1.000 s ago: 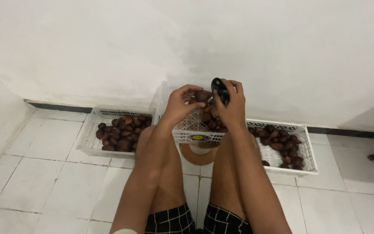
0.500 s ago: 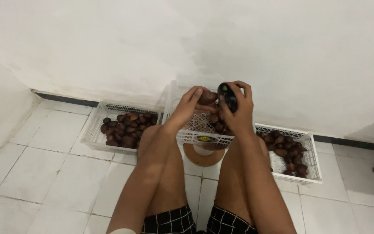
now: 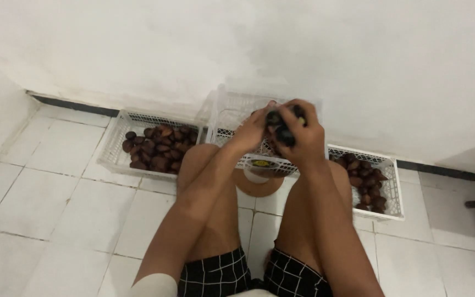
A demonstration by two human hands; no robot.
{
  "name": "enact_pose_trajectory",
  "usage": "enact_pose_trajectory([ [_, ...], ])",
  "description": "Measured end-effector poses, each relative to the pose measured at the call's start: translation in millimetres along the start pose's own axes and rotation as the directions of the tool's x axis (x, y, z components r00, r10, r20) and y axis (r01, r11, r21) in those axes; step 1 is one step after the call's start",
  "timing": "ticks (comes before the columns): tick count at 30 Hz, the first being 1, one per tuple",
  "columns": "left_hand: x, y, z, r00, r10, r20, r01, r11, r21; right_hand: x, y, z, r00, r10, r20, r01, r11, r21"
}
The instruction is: The person sits on the floor and uses a handheld peeling tool to remove the outer shell of brown nuts. They pick up nuts from a central basket, peel them, and place the peeled nuts into a basket on the left.
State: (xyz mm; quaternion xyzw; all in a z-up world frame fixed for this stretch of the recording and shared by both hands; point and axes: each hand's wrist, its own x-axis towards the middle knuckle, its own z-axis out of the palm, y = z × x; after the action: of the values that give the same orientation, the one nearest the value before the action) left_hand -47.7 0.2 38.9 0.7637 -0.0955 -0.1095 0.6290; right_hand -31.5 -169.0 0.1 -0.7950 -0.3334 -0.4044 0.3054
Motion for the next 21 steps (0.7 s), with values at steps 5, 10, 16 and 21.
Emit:
enact_pose_trajectory([
  [5,18.2,-20.0,-0.2,0.999,-0.035,0.039,0.039,0.995,-0.088,-1.4,20.5,-14.1,0.984,0.177,-0.034,-0.181,0.964,-0.193],
  [10,29.9,-43.2,-24.1,0.979,0.203,-0.007,-0.191,0.91,-0.368,-39.7,87.3,-29.2,0.823,0.545,0.158,-0.505,0.831,-0.233],
  [16,-0.5,-53.1,-97.1,0.983,0.088,-0.161,-0.159,0.849,-0.503,-51.1,75.8,-74.3,0.717,0.538,0.444,-0.503,0.84,-0.204],
  [21,-36.6,-85.7,-171.3,0.898,0.168,-0.406,-0.365,0.799,-0.478,-86.6,79.5,-110.0,0.749,0.475,0.462,-0.338,0.874,-0.35],
])
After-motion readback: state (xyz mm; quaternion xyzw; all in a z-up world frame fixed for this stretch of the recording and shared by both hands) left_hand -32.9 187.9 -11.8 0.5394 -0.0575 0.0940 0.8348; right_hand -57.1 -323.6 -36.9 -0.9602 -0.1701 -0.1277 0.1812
